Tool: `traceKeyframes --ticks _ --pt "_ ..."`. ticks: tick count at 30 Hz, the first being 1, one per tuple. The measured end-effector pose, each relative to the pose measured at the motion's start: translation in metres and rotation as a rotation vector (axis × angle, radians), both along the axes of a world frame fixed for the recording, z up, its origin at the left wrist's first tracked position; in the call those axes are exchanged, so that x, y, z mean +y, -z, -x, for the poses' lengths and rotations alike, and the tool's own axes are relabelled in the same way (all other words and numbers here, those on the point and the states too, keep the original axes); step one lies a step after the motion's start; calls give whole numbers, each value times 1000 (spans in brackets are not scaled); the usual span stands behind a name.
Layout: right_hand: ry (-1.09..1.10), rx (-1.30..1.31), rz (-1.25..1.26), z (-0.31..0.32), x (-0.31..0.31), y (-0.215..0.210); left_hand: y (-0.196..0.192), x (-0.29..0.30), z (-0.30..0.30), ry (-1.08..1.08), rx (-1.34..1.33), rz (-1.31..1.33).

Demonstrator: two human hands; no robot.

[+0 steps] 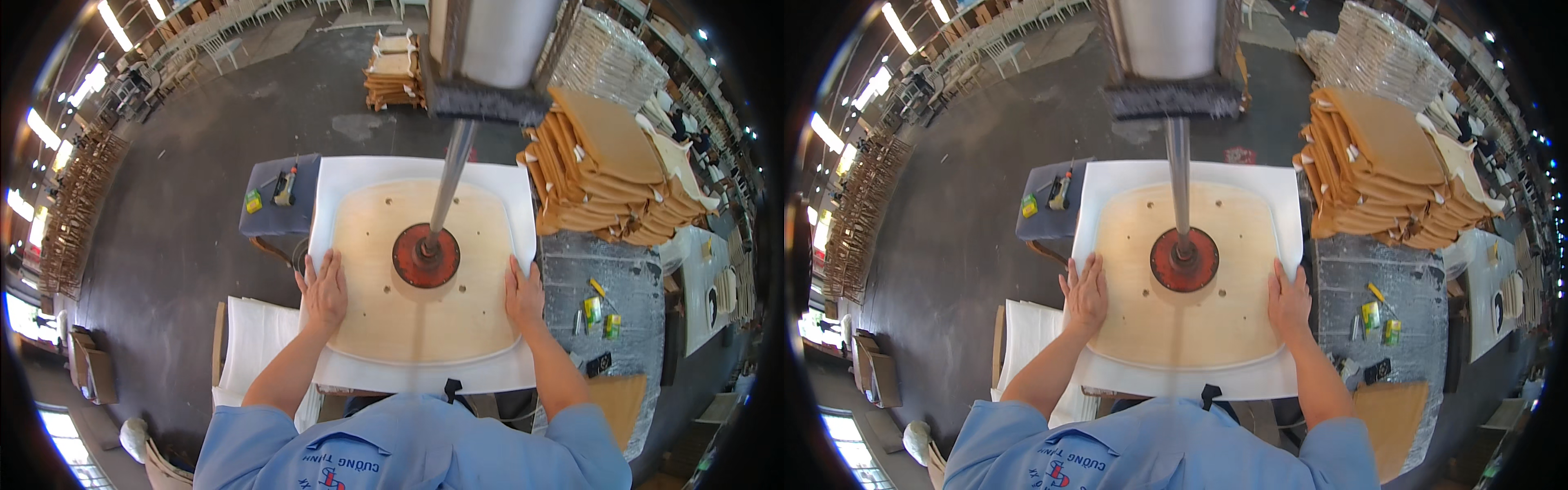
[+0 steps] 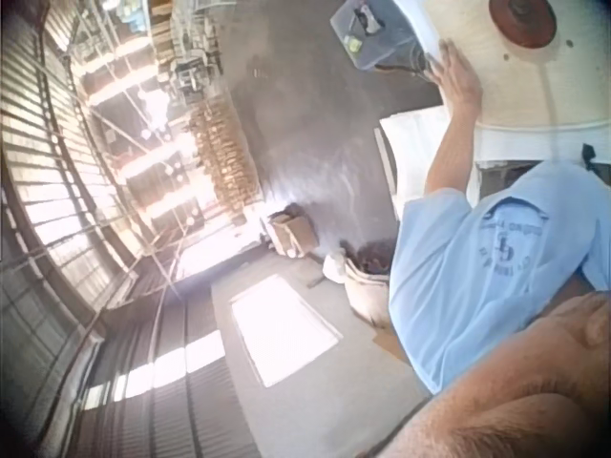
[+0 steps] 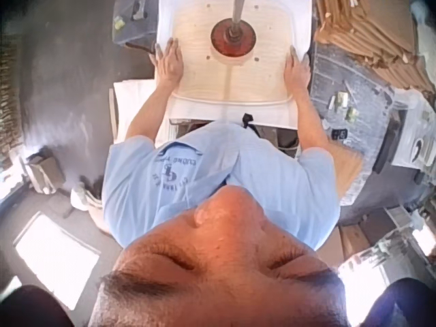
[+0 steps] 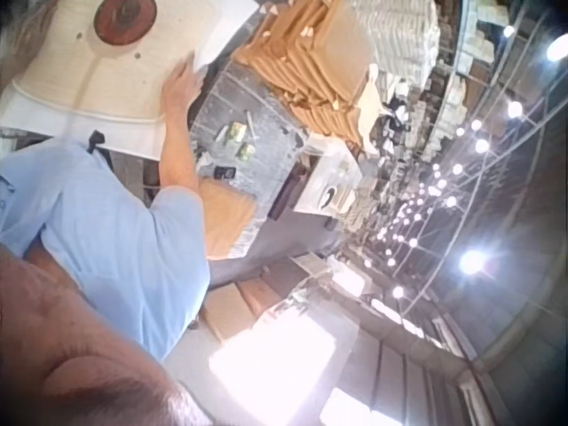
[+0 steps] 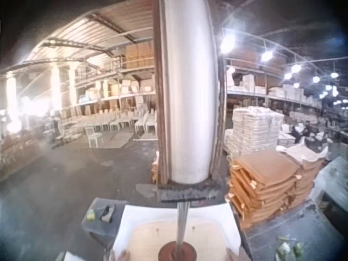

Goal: The person places a brown fabric sheet over a chair seat base, then covers it with a white foam pad. They pull the fabric edges over the foam and secure them to the underside of the seat using a staple gun. The process is repeated for a second seat.

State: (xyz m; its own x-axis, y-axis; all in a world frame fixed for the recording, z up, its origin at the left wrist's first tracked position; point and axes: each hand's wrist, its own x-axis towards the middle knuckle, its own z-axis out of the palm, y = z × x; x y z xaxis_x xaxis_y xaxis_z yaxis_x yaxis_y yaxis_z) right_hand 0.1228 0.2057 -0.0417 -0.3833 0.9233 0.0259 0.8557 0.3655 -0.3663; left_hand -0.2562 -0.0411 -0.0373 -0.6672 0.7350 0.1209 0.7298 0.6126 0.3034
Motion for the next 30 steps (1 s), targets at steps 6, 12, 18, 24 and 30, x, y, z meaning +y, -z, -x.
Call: traceKeyframes --ticks 6,12,18,24,30 --pt "-15 -116 -70 3 -5 2 11 0 -5 -6 43 59" --pt "-6 -201 -88 5 -5 6 24 2 -7 52 135 101" --pt "-24 -185 -209 10 -8 16 28 10 -7 140 228 150" --pt "-302 133 -359 18 -21 3 25 -8 -15 443 63 125" --pt "-499 316 99 43 -18 27 25 8 -46 495 -281 -12"
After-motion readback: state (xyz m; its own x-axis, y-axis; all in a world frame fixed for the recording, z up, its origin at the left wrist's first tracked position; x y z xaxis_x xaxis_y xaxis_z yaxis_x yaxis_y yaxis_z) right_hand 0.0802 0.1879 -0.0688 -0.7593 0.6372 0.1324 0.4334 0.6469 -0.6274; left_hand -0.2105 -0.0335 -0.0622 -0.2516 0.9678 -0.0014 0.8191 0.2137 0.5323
